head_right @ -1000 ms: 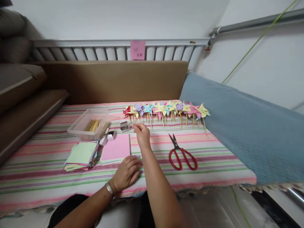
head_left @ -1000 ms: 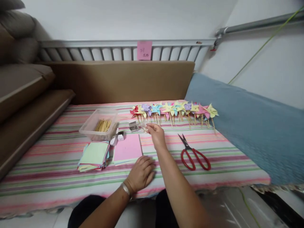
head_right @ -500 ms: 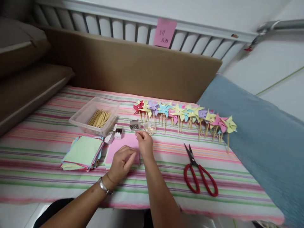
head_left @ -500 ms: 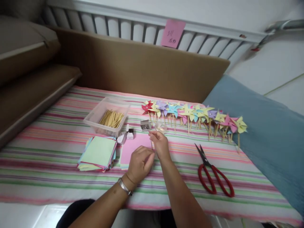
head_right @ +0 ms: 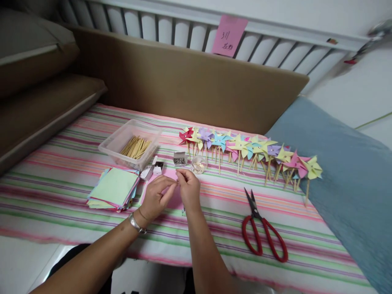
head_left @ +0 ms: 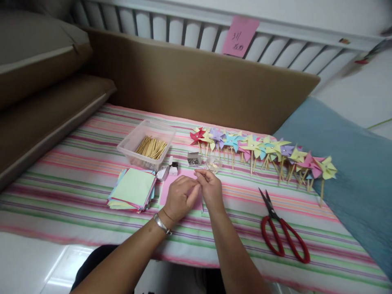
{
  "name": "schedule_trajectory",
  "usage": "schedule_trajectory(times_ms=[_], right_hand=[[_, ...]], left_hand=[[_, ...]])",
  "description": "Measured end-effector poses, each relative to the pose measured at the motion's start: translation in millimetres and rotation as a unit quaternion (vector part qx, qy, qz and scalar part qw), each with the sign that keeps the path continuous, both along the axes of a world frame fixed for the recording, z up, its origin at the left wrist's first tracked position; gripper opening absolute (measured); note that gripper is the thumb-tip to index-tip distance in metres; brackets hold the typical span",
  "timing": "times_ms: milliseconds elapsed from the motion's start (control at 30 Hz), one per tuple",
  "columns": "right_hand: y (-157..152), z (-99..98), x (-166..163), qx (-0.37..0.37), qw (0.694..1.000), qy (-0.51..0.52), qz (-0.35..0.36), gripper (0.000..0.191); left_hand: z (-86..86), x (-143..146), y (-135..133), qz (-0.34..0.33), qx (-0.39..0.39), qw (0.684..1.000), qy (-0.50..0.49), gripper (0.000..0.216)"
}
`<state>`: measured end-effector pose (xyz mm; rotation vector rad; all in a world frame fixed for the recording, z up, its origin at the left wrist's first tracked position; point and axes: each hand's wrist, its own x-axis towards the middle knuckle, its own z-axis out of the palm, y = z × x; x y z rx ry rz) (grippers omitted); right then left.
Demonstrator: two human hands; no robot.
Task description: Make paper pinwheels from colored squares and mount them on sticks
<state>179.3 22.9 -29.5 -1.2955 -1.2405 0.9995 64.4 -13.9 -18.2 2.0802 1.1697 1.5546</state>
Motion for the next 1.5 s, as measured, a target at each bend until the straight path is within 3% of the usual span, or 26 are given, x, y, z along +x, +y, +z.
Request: schedule_trajectory(times_ms=[133,267,367,433,533,633,900,1200,1367,1500], right_hand=[[-2.4,-1.3,-10.7,0.015,0.999,-0.028,0.036,0.020],[-3.4,-3.1,-16.5,0.010,0.998,-0.054,0.043,0.021],[-3.9,-3.8,-15.2,0.002,0.998,-0.050,0.040,0.021],[-5.2,-4.0,-12.6,0.001,0.998,-0.042,0.045,0.022],[-9.7,-3.3,-7.6,0.006,0.998,-0.036,0.053,0.023],[-16.9,-2.0,-1.9,0.015,0.998,-0.031,0.055,0.022],[-40.2,-5.4,11.3,0.010,0.999,-0.008,0.038,0.024],[-50.5,-7.2,10.4,0.011,0.997,-0.002,0.071,0.022],[-52.2,-6.5,15.1,0.020,0.997,0.005,0.076,0.023],[-54.2,-1.8,21.4,0.041,0.997,0.008,0.069,0.022]], left_hand=[[17.3,-19.5,-2.3,0.028,0.002,1.000,0.000,0.013],[21.6,-55.5,-11.0,0.121,-0.056,0.989,0.063,0.011],[4.6,-86.1,-25.8,0.217,-0.104,0.959,0.149,0.012],[-11.8,-101.4,-36.5,0.276,-0.143,0.929,0.203,0.025],[-32.6,-111.7,-46.6,0.313,-0.181,0.899,0.247,0.043],[-42.5,-110.8,-47.3,0.343,-0.192,0.890,0.229,0.045],[-47.6,-106.3,-43.5,0.357,-0.186,0.903,0.151,0.042],[-48.1,-103.9,-45.1,0.349,-0.164,0.917,0.105,0.034],[-39.2,-105.6,-46.3,0.338,-0.145,0.928,0.061,0.030],[-20.3,-113.3,-54.4,0.337,-0.110,0.935,0.020,0.033]])
